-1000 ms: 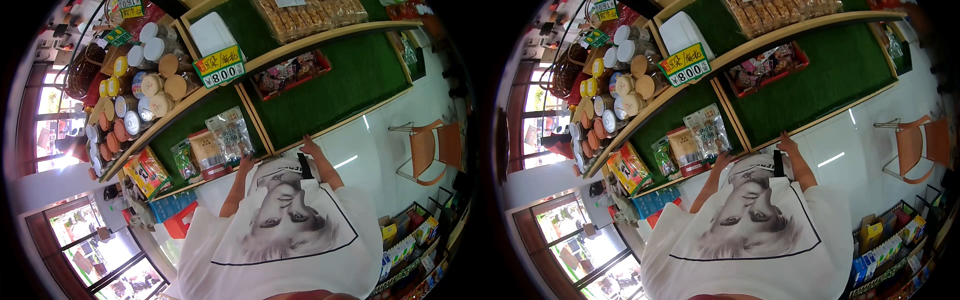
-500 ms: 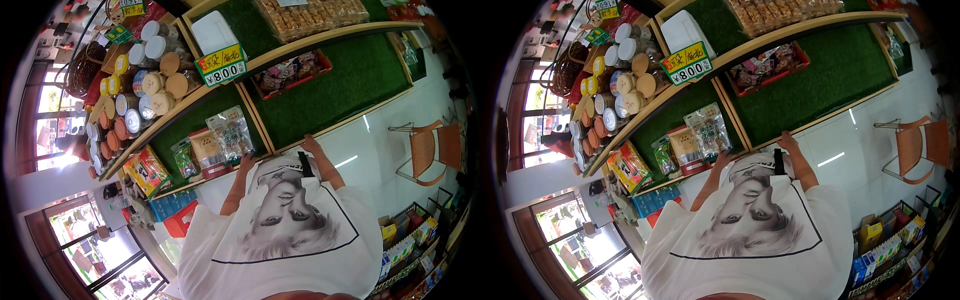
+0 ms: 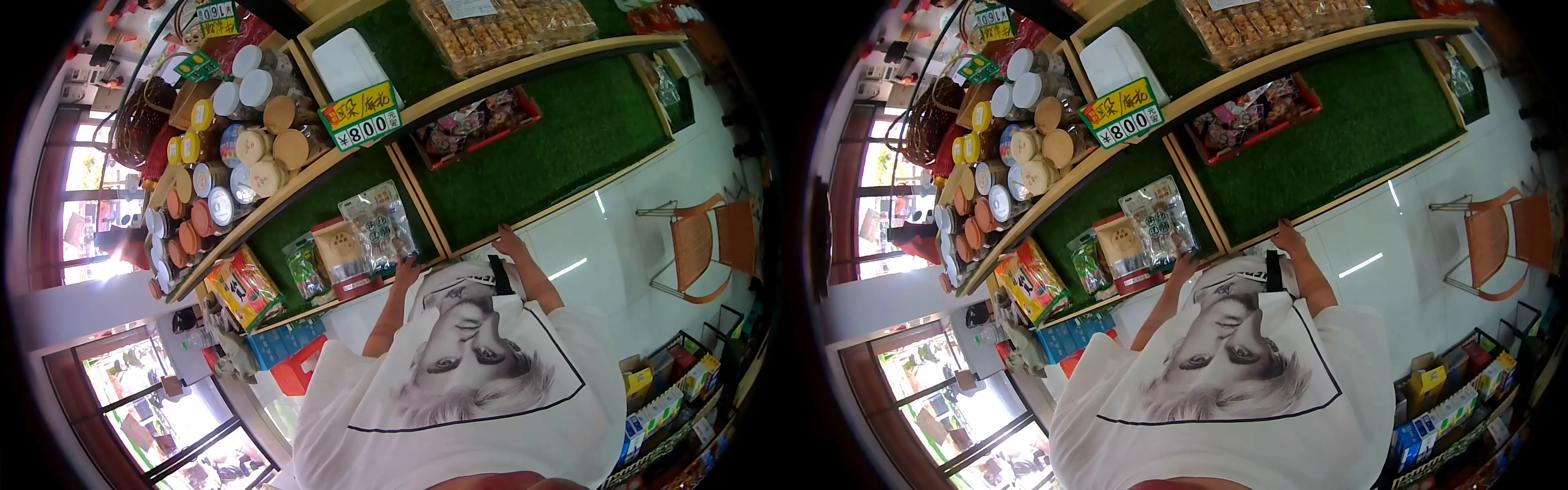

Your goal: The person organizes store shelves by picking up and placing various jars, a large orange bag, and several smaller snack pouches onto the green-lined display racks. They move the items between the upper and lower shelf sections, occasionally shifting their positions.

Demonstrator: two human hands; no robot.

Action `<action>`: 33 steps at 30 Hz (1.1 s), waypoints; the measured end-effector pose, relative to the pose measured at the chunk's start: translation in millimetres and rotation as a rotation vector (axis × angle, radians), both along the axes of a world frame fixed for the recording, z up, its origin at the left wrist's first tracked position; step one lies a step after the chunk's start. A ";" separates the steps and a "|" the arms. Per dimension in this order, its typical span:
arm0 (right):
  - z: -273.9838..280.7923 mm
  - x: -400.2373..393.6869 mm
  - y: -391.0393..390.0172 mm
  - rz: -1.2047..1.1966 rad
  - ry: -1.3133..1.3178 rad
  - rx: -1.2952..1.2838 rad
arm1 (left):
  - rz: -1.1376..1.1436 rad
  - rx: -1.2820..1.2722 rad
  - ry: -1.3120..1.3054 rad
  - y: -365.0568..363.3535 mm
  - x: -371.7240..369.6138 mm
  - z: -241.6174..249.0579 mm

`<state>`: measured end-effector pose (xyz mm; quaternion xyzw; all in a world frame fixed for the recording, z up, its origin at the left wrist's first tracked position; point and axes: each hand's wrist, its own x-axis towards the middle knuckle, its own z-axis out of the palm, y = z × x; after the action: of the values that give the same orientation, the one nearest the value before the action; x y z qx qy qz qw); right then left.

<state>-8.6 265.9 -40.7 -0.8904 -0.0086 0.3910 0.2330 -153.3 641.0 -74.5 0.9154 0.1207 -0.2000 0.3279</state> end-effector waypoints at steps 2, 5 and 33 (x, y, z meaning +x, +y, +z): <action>0.3 -1.6 -1.1 -0.011 0.003 0.015 | -0.039 0.032 -0.006 2.6 -1.1 -6.4; 35.7 -0.2 -0.4 0.000 0.048 0.049 | -0.195 0.105 -0.033 16.9 -3.7 -40.1; -15.7 -7.0 -0.2 -0.041 -0.028 0.060 | -0.313 0.077 -0.187 21.8 -1.8 -31.3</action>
<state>-15.5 265.7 -56.4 -0.8883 -0.0053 0.3734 0.2673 -155.2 662.9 -105.8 0.9495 -0.0465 -0.1579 0.2673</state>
